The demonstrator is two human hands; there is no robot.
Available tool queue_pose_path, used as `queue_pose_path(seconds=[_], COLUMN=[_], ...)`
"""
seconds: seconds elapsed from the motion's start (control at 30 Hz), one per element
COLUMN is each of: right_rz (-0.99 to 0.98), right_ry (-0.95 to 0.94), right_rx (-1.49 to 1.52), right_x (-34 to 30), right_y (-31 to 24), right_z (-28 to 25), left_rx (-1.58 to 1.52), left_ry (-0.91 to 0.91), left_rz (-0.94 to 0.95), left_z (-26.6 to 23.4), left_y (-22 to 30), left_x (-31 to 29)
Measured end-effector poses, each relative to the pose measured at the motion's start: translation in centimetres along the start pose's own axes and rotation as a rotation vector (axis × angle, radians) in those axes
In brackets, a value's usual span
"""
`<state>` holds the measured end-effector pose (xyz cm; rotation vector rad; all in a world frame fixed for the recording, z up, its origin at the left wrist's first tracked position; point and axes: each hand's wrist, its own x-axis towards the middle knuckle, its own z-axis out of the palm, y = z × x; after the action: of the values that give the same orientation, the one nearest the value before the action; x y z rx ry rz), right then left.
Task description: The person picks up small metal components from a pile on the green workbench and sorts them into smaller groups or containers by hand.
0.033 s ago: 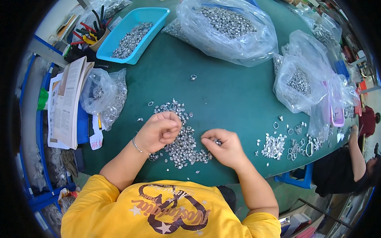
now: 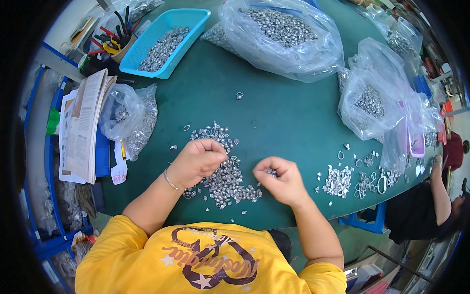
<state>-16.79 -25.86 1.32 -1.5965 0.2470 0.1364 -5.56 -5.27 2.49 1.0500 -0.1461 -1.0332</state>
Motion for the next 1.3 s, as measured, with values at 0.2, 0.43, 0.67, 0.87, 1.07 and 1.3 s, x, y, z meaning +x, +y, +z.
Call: queue_pose_path(seconds=[0.2,0.43,0.67,0.87,1.07,1.3], right_rz=[-0.299,-0.399,0.234,-0.307,-0.155,-0.342], right_ry=[-0.069,-0.004,-0.337,-0.098,-0.047,-0.057], right_rx=[-0.573,-0.82,0.689,-0.573,-0.233,-0.614], right_x=[0.7,0.9,0.8,0.6,0.3,0.7], right_y=[-0.9,0.2,0.2,-0.7,0.1,-0.7], right_z=[1.9,3.1,-1.3,2.2,1.5,2.5], left_rx=[1.198,1.5,1.51,1.05,-0.319,0.922], left_ry=[0.022,0.05,-0.019,0.098,-0.039,0.161], left_rz=[0.477,0.614,0.664,0.464,-0.019,0.389], left_z=[0.6,0.8,0.2,0.5,-1.2,0.1], left_y=[-2.1,-2.5,-2.4,-1.5,0.1,-1.3], left_x=[-0.2,-0.5,-0.3,-0.6,-1.4,-1.3])
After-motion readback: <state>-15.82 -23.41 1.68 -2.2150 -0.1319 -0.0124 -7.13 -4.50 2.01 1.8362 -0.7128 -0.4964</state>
